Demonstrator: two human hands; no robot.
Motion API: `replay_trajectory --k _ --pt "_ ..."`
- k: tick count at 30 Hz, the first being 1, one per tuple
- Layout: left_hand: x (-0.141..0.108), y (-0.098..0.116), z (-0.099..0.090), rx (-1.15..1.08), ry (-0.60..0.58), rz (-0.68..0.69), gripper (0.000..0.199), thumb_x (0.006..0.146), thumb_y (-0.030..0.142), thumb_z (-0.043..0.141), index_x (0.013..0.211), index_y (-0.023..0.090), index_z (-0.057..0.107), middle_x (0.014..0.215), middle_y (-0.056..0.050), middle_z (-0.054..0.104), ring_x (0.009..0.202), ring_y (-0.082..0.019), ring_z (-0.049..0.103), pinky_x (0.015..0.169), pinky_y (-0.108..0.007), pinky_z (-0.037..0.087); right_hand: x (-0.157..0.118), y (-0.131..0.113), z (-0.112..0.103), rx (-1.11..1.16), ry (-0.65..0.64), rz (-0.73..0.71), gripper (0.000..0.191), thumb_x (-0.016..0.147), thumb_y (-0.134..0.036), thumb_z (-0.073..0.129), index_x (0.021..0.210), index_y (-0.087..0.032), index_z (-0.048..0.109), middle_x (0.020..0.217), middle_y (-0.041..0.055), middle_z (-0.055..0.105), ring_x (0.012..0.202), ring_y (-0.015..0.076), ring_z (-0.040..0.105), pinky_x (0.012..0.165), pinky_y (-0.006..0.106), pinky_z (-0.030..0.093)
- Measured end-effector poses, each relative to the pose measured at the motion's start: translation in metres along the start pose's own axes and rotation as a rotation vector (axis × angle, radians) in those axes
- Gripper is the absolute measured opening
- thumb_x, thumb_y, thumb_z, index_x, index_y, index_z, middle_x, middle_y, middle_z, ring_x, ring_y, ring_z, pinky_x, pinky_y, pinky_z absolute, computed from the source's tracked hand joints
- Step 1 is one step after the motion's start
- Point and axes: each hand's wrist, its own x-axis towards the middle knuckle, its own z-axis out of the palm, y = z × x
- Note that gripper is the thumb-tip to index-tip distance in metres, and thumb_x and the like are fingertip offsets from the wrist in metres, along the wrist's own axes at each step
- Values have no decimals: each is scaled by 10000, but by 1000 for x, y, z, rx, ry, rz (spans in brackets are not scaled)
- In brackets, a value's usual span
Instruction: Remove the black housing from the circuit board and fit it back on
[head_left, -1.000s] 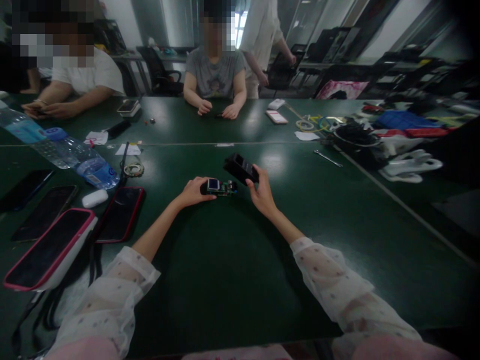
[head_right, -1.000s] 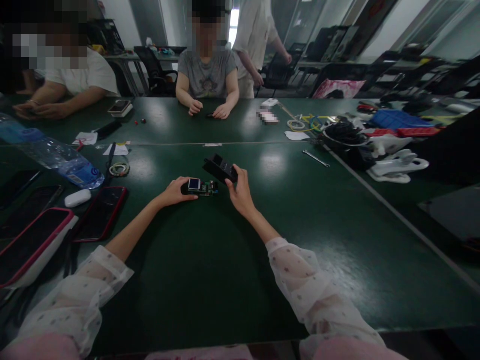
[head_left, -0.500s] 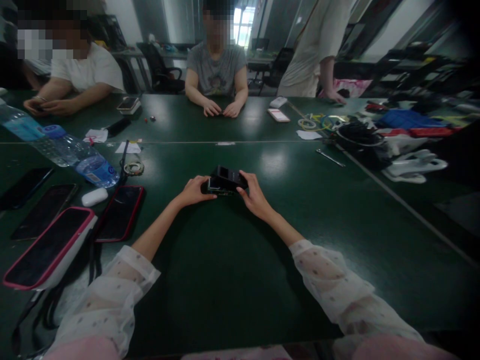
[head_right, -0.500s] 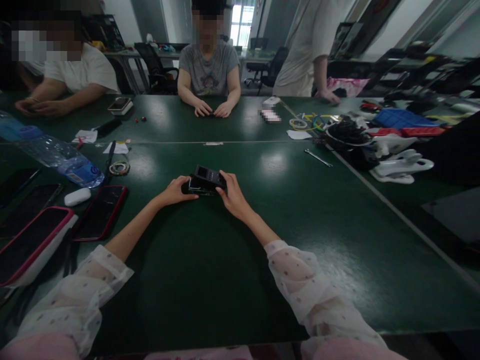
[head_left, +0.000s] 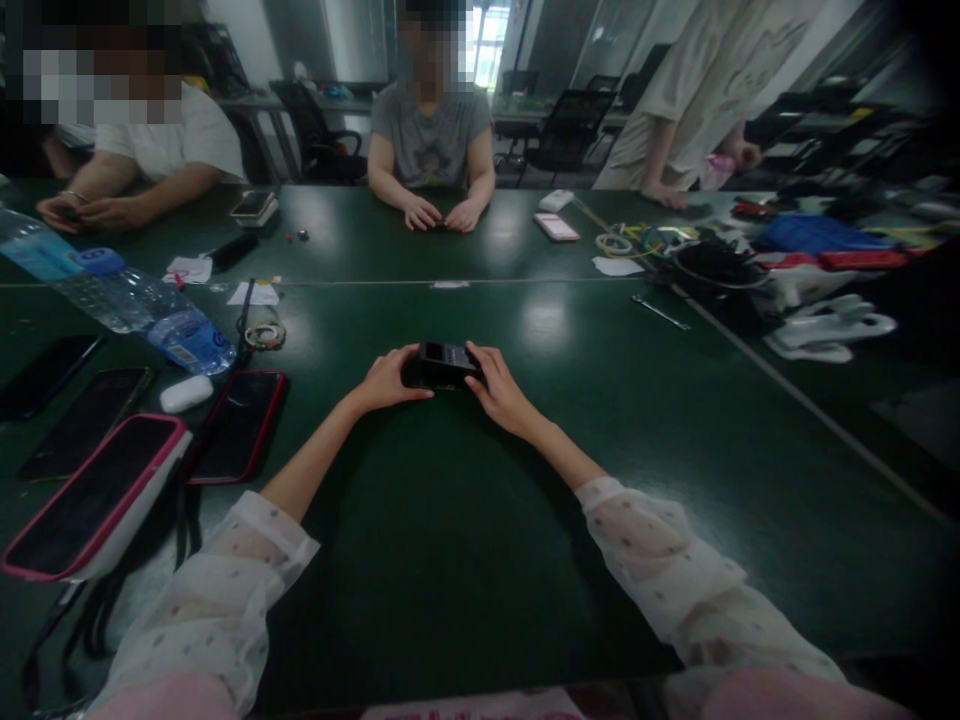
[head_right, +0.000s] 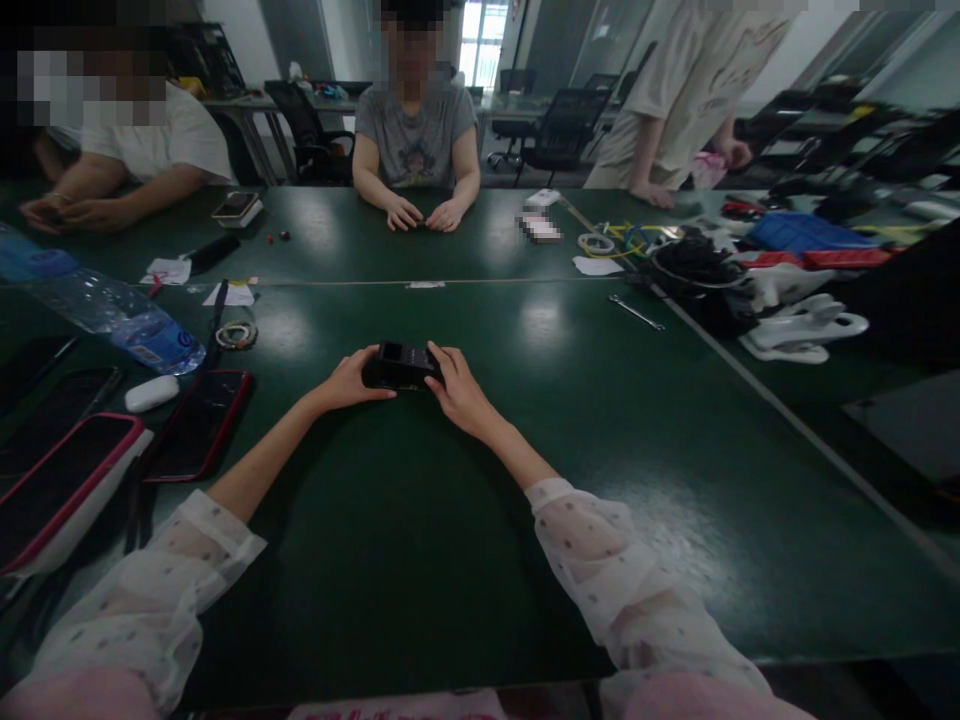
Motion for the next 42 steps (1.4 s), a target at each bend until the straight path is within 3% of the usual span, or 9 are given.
replay_trajectory --k 13,22,42 --pt "-2 11 -8 -20 -30 34 885 674 540 736 1416 285 328 1294 -93 543 1163 -317 517 963 -469 377 -2 -11 -6 -103 39 -23 576 922 -419 456 1439 -271 252 1302 136 415 1178 307 470 968 537 448" --pt "0 9 -6 -7 -38 25 868 677 566 724 1407 283 347 1331 -93 523 1182 -321 496 966 -477 367 -2 -12 -6 -108 -20 -8 548 917 -408 477 1407 -243 296 1216 137 491 1085 297 533 905 515 492" --pt "-2 13 -10 -6 -64 24 779 716 543 697 1391 326 373 1312 -67 537 1171 -316 493 956 -475 362 -1 -10 -4 -114 -10 -24 516 916 -470 451 1357 -215 363 1224 150 483 1120 310 512 927 535 470"
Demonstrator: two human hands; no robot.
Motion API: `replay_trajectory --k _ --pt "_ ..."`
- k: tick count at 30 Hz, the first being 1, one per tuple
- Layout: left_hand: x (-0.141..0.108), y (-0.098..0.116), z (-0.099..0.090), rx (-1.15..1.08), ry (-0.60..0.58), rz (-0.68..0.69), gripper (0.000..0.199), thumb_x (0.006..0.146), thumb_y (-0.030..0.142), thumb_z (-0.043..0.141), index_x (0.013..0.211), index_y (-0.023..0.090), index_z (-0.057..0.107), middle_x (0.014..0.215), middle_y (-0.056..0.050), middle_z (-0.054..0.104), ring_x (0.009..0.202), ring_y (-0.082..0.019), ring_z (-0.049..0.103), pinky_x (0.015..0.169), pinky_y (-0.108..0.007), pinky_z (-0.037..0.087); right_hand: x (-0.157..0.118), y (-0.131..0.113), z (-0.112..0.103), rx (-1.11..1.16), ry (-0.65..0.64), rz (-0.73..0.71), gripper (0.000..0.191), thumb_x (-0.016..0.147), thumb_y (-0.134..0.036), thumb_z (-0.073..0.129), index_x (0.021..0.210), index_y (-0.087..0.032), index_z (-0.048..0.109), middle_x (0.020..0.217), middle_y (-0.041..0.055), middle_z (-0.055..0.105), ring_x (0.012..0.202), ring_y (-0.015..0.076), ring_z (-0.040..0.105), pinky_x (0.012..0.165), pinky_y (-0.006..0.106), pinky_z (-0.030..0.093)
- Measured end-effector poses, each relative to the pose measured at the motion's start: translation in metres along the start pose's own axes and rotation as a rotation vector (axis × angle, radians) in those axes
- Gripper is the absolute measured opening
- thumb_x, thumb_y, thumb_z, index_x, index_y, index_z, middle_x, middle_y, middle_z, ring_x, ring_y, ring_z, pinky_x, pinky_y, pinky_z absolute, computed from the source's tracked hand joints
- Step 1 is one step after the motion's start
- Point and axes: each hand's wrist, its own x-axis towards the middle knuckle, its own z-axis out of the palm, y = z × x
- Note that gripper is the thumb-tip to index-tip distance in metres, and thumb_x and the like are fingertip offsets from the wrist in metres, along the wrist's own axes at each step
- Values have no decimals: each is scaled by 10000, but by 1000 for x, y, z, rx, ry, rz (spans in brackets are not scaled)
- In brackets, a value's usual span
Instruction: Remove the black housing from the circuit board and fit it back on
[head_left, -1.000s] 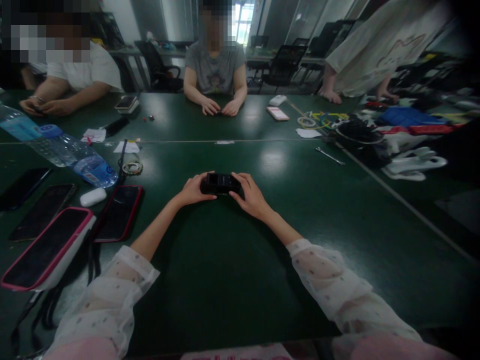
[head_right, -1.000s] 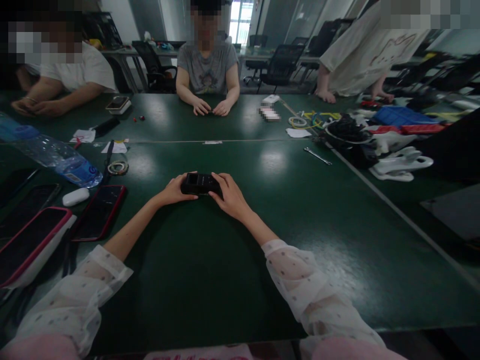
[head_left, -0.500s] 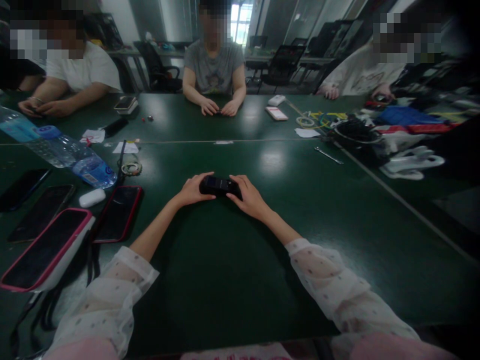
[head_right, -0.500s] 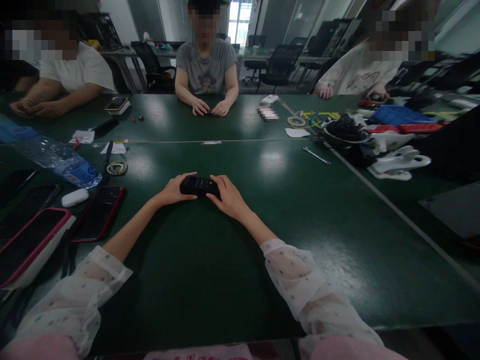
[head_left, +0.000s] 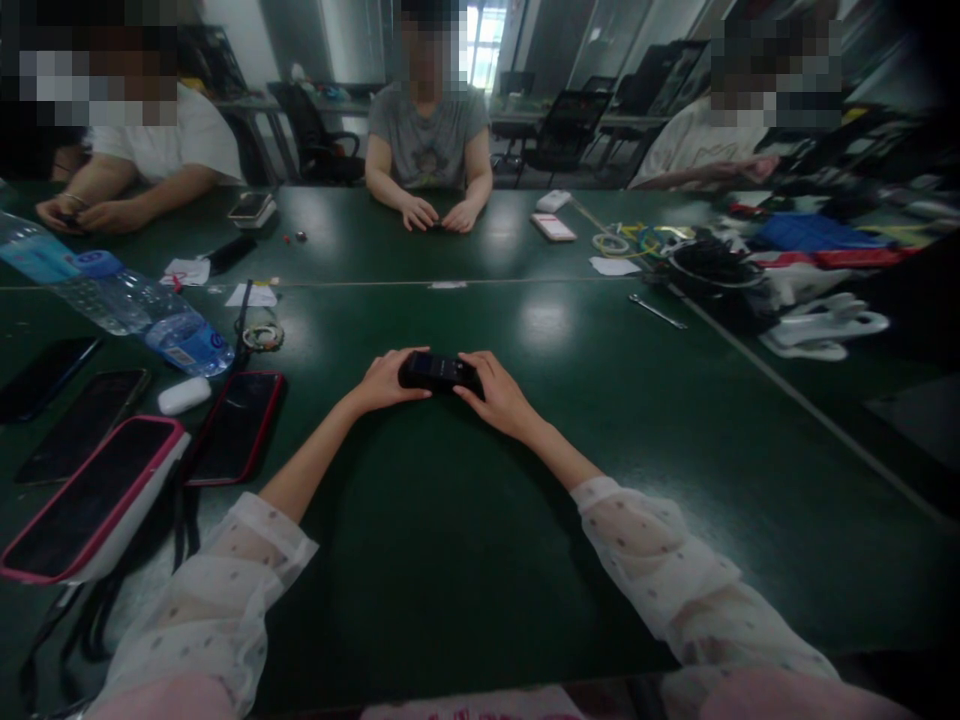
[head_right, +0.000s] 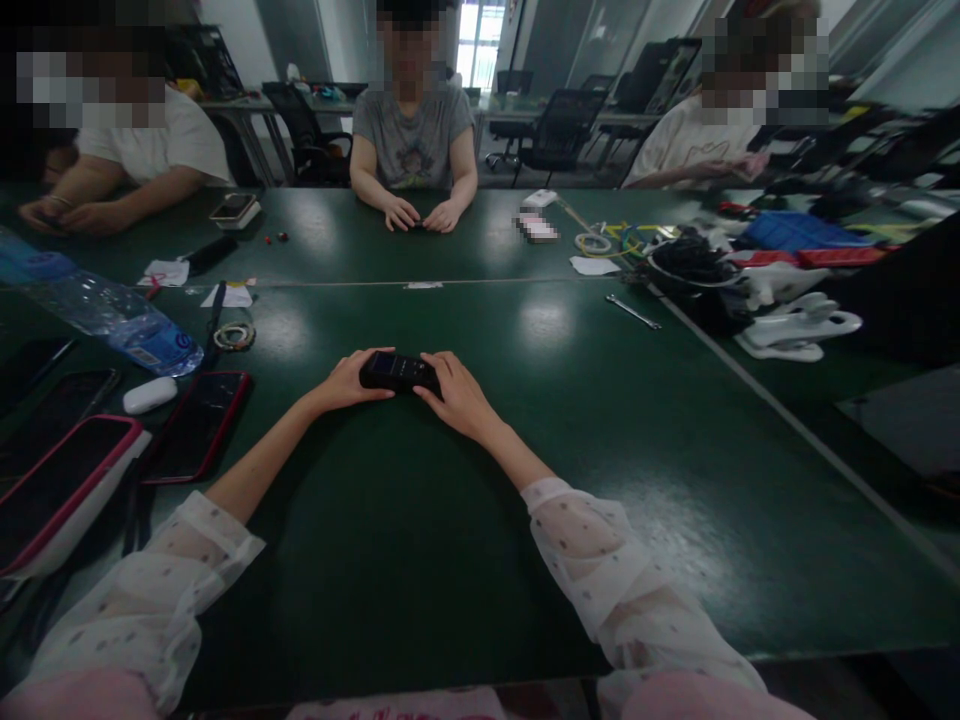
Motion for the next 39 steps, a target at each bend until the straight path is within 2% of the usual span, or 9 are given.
replay_trajectory --k 15,27,34,39 --pt "0 0 2 10 25 8 744 715 561 690 1359 318 410 1280 -59 562 1156 -309 499 959 -469 361 0 3 2 1 -17 11 540 906 -443 490 1374 -224 334 1232 150 496 1133 311 528 934 554 471" --pt "-2 1 0 -1 12 10 753 736 564 671 1384 315 379 1316 -64 536 1184 -311 483 973 -484 355 0 4 3 -11 -12 -1 590 869 -406 570 1370 -208 330 1236 152 503 1144 315 526 939 554 467" --pt "-2 1 1 13 17 18 755 736 567 669 1384 316 375 1310 -64 537 1186 -314 483 970 -479 358 0 6 4 36 -6 9 535 856 -386 593 1318 -219 380 1193 131 522 1095 301 554 909 549 487" --pt "-2 -3 3 29 40 32 753 729 566 680 1372 304 389 1298 -68 543 1162 -309 498 949 -470 377 1 7 4 101 0 26 487 849 -313 613 1277 -229 397 1166 117 541 1089 283 559 929 512 484"
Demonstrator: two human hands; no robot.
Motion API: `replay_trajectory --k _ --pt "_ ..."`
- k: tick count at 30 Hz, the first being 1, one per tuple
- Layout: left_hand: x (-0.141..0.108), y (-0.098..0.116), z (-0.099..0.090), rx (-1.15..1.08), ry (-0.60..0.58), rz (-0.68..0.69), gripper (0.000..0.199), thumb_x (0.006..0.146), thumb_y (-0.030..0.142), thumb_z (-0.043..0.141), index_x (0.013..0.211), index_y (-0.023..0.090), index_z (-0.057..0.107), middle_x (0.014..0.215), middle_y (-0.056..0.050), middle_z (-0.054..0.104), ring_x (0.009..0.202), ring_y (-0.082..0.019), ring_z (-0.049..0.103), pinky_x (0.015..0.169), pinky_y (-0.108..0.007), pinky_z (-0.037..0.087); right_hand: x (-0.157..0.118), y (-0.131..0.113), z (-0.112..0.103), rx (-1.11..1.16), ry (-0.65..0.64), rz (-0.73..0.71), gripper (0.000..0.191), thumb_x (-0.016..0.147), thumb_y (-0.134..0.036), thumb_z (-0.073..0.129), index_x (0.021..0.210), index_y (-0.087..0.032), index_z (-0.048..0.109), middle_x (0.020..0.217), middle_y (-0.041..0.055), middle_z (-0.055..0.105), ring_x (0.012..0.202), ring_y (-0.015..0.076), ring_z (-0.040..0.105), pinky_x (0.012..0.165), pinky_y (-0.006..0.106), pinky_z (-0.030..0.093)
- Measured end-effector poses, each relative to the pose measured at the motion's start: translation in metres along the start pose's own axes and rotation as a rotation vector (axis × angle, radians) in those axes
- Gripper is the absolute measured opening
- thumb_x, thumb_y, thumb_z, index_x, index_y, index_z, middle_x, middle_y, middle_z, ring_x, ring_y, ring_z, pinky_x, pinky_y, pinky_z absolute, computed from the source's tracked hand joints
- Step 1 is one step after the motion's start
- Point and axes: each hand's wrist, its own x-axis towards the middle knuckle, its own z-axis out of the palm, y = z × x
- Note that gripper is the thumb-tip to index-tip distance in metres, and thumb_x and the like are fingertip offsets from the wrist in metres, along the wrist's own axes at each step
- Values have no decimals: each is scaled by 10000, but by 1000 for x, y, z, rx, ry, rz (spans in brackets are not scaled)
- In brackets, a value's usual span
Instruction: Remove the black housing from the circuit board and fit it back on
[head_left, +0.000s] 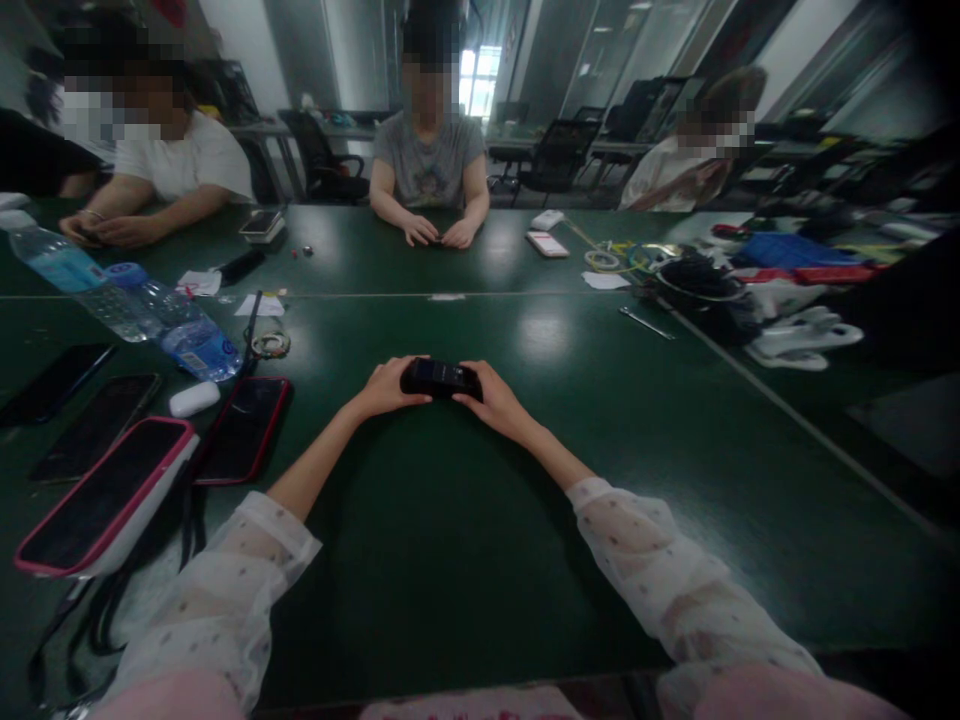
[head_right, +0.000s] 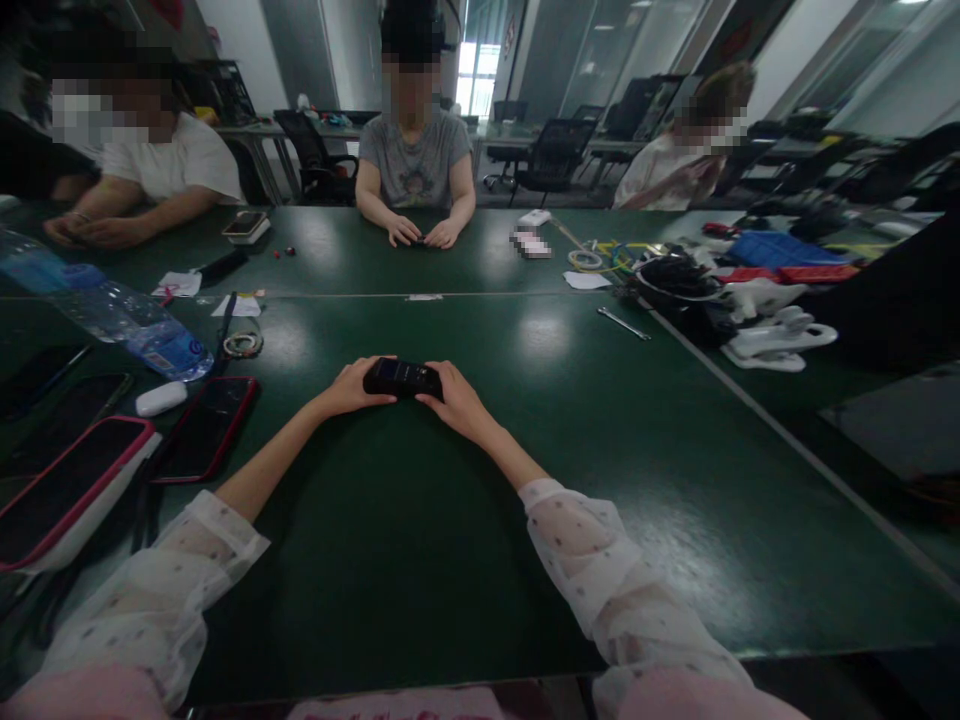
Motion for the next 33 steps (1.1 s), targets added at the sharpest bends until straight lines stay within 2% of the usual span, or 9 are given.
replay_trajectory --k 8,19,22,28,33 --pt "2 -6 5 26 15 -49 761 691 603 692 1306 215 465 1210 -107 573 1105 -314 531 925 -462 405 0 3 3 62 26 37 489 829 -297 639 1255 -233 407 1169 107 547 1070 272 571 893 484 499" --pt "1 -10 8 13 58 -36 763 683 570 719 1305 205 467 1170 -113 588 1065 -305 557 904 -439 420 -1 0 2 73 130 21 486 839 -335 621 1262 -228 409 1173 98 546 1064 254 569 922 451 485" --pt "1 -8 6 -1 37 -1 683 720 532 704 1297 240 483 1203 -85 591 1095 -300 543 913 -442 409 -2 -1 1 56 224 27 487 850 -358 599 1273 -226 398 1193 102 534 1076 251 560 929 444 481" --pt "2 -5 3 -5 32 37 687 741 520 695 1344 305 444 1295 -54 559 1157 -299 505 940 -444 384 -3 3 -3 -47 542 111 484 842 -348 594 1258 -199 396 1178 118 502 1093 254 518 940 452 453" --pt "1 -3 1 0 6 11 657 753 500 691 1339 322 453 1286 -48 562 1156 -306 498 942 -457 374 -2 22 -1 -136 670 253 441 817 -311 595 1196 -162 425 1141 121 491 1073 252 496 947 457 423"
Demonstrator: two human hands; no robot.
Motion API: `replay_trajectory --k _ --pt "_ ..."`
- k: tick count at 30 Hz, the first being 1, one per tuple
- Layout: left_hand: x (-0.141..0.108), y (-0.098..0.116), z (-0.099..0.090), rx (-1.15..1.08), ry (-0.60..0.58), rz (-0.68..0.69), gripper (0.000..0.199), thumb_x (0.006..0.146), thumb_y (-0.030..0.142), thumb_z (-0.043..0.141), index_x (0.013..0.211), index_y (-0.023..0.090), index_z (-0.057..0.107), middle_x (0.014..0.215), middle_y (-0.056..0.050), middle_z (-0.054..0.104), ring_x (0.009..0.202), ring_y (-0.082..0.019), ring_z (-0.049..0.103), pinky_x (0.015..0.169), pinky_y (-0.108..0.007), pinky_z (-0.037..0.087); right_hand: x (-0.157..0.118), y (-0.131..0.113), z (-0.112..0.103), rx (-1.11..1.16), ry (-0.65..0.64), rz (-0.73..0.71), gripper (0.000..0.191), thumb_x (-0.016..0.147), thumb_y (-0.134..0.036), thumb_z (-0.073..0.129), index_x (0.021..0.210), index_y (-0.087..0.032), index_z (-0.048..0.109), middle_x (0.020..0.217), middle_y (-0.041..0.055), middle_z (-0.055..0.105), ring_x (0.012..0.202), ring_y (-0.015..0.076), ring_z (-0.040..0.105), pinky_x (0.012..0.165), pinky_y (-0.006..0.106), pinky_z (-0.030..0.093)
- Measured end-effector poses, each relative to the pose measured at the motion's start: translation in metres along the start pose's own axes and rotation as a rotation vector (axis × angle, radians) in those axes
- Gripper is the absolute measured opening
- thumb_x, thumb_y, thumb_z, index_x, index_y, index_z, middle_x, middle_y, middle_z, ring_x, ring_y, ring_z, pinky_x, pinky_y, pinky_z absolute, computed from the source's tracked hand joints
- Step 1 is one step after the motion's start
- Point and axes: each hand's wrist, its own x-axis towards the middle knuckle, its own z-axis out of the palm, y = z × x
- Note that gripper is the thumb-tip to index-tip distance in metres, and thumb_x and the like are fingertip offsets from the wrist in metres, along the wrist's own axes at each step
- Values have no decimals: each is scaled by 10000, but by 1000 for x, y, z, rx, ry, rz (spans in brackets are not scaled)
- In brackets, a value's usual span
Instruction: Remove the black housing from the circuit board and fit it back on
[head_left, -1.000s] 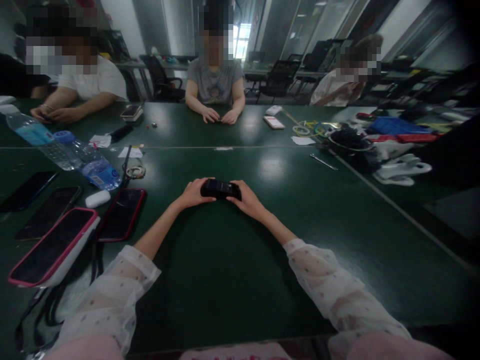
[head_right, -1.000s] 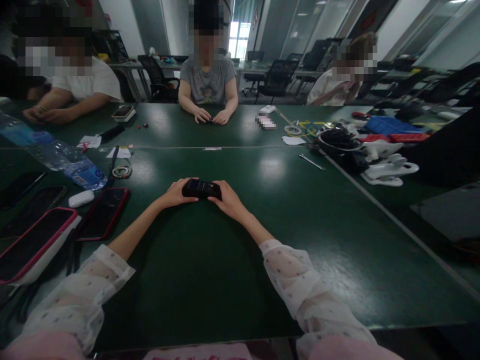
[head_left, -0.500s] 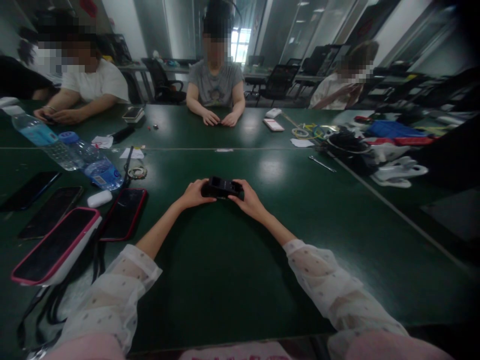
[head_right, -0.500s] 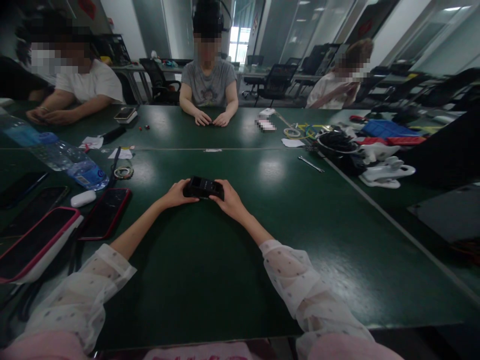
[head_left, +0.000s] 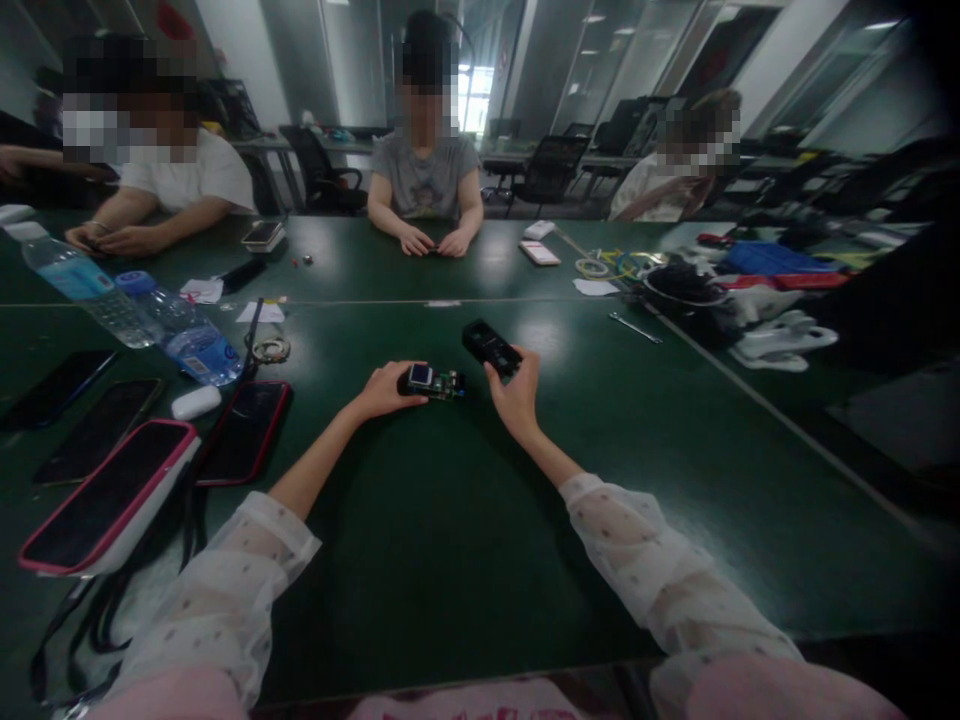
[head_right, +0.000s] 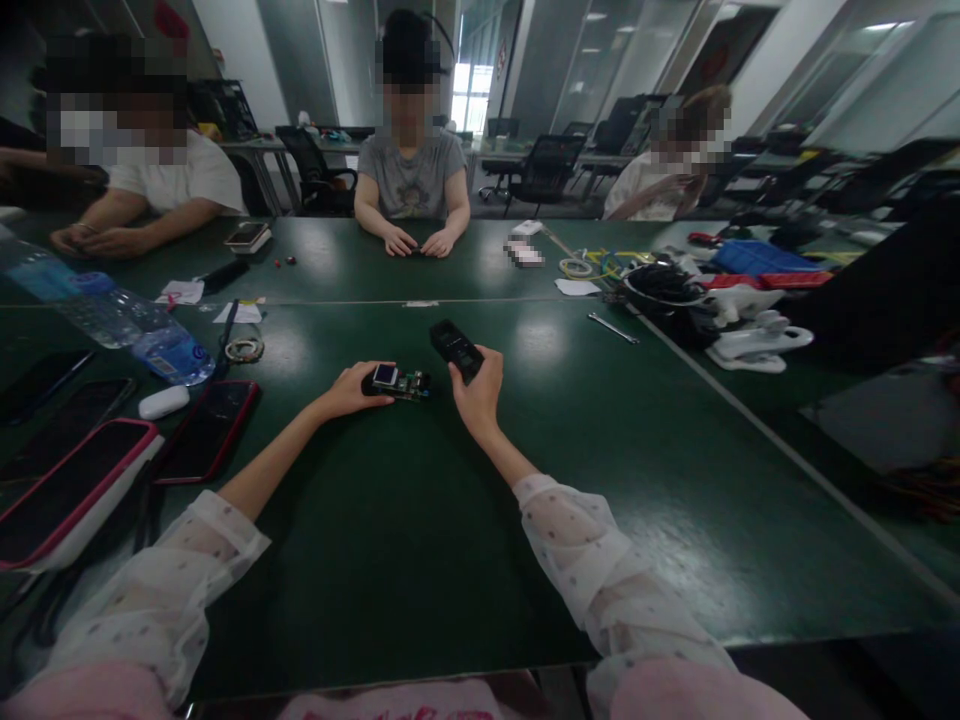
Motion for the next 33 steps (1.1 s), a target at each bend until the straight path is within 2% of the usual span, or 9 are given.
replay_trajectory --k 5,8,11,20,29,33 --pt "0 0 -1 4 -15 -6 652 756 512 685 1337 323 456 1268 -48 569 1151 -301 498 942 -457 376 0 18 6 -130 1 218 448 756 -279 613 1141 -128 441 1124 150 498 1086 286 468 951 488 387" --pt "0 0 -1 6 -15 0 661 753 527 681 1338 321 453 1272 -49 566 1156 -299 495 941 -451 377 -1 19 7 -194 -3 301 513 738 -279 610 1184 -132 403 1161 168 468 1116 311 441 944 519 374" --pt "1 -1 0 -1 -18 -3 662 753 535 676 1339 321 453 1273 -51 565 1158 -301 494 940 -454 376 -1 17 6 -185 27 283 575 737 -300 606 1236 -161 356 1187 162 434 1139 323 415 936 546 364" --pt "-1 2 -2 -7 -16 2 656 757 522 677 1338 311 456 1272 -55 565 1156 -295 498 948 -453 372 -1 13 4 -7 77 312 582 757 -327 584 1258 -196 319 1151 138 379 1146 328 376 963 633 296" --pt "-1 1 -1 11 -10 -7 650 753 523 681 1327 310 465 1261 -55 567 1147 -293 501 941 -446 376 -4 17 6 -65 69 250 630 736 -377 653 1254 -224 328 1166 133 385 1128 339 387 902 658 340" --pt "-1 2 -2 7 -9 3 646 755 517 681 1327 306 465 1259 -54 568 1145 -288 503 944 -442 377 -3 19 7 -99 27 257 596 727 -327 669 1228 -220 364 1190 141 391 1144 352 396 900 657 348"
